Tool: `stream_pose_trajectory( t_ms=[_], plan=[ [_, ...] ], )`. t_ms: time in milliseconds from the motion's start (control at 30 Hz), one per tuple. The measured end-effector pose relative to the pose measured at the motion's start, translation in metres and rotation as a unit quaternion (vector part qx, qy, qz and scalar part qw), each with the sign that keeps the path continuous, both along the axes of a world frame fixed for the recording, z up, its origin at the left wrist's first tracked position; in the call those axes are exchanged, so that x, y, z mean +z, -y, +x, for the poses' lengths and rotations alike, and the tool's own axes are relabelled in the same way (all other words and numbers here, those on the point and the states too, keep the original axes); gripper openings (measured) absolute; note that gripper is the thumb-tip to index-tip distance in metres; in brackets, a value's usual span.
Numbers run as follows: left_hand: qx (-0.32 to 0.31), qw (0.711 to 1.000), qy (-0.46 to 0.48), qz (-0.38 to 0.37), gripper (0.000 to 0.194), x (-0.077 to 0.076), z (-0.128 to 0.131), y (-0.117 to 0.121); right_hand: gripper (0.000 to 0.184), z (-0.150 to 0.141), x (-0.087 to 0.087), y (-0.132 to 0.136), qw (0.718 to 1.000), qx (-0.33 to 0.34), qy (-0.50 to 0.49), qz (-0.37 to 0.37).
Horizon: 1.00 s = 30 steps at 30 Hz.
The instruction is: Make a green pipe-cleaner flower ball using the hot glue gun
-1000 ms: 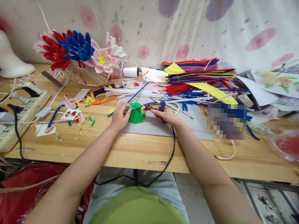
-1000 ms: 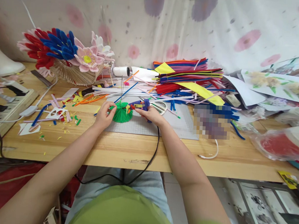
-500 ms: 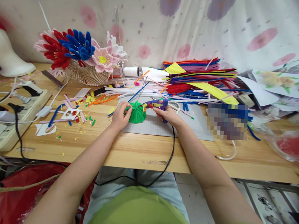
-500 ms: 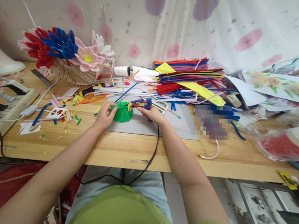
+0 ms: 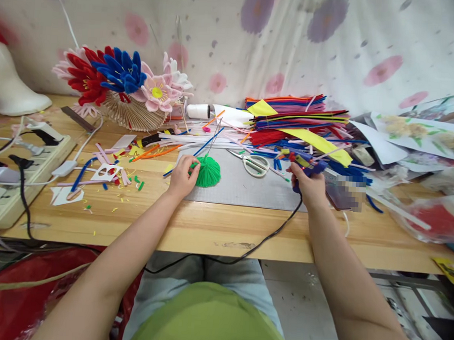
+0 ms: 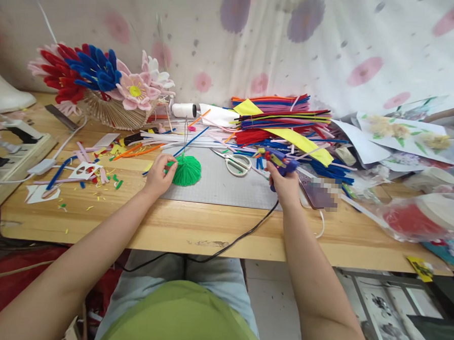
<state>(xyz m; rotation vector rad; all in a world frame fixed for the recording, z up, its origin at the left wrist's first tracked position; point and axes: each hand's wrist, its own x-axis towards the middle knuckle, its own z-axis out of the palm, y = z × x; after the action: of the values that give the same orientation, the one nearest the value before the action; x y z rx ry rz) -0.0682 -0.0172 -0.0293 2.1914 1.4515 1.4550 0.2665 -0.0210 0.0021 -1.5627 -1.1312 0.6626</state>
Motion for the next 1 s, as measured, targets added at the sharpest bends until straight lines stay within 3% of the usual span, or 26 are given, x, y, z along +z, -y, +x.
stream_pose_trajectory(
  t_ms=[133, 300, 433, 600, 667, 733, 833, 900, 1000],
  plan=[
    [0.007, 1.000, -0.012, 0.011, 0.006, -0.001, 0.001, 0.000, 0.046, 0.027, -0.019, 0.005, 0.984, -0.125, 0.098, -0.083],
    [0.001, 1.000, -0.020, 0.014, 0.006, -0.002, 0.001, 0.001, 0.048, 0.035, -0.028, -0.004, 0.956, -0.120, 0.235, -0.130],
    [0.006, 1.000, -0.027, 0.010, 0.006, -0.002, 0.002, 0.001, 0.055, 0.032, -0.020, 0.001, 0.922, -0.084, 0.336, -0.173],
    [0.004, 1.000, -0.024, 0.005, 0.007, -0.001, 0.002, 0.002, 0.063, 0.026, 0.003, 0.032, 0.848, -0.074, 0.470, -0.234],
    [0.003, 1.000, -0.025, 0.007, 0.008, -0.001, 0.002, 0.002, 0.050, 0.015, 0.014, 0.041, 0.833, -0.007, 0.480, -0.274],
    [0.003, 1.000, -0.026, 0.006, 0.011, -0.001, 0.002, 0.003, 0.038, -0.005, 0.022, 0.041, 0.839, 0.093, 0.467, -0.262],
    [0.000, 0.999, -0.033, 0.003, 0.014, 0.000, 0.003, 0.004, 0.027, -0.045, 0.026, 0.024, 0.876, 0.216, 0.407, -0.145],
    [-0.001, 0.999, -0.043, 0.004, 0.014, 0.000, 0.004, 0.005, 0.024, -0.074, 0.023, 0.007, 0.884, 0.291, 0.356, -0.083],
    [0.003, 0.998, -0.064, 0.007, 0.014, 0.001, 0.006, 0.005, 0.015, -0.113, 0.010, -0.022, 0.900, 0.354, 0.256, -0.002]
  ],
)
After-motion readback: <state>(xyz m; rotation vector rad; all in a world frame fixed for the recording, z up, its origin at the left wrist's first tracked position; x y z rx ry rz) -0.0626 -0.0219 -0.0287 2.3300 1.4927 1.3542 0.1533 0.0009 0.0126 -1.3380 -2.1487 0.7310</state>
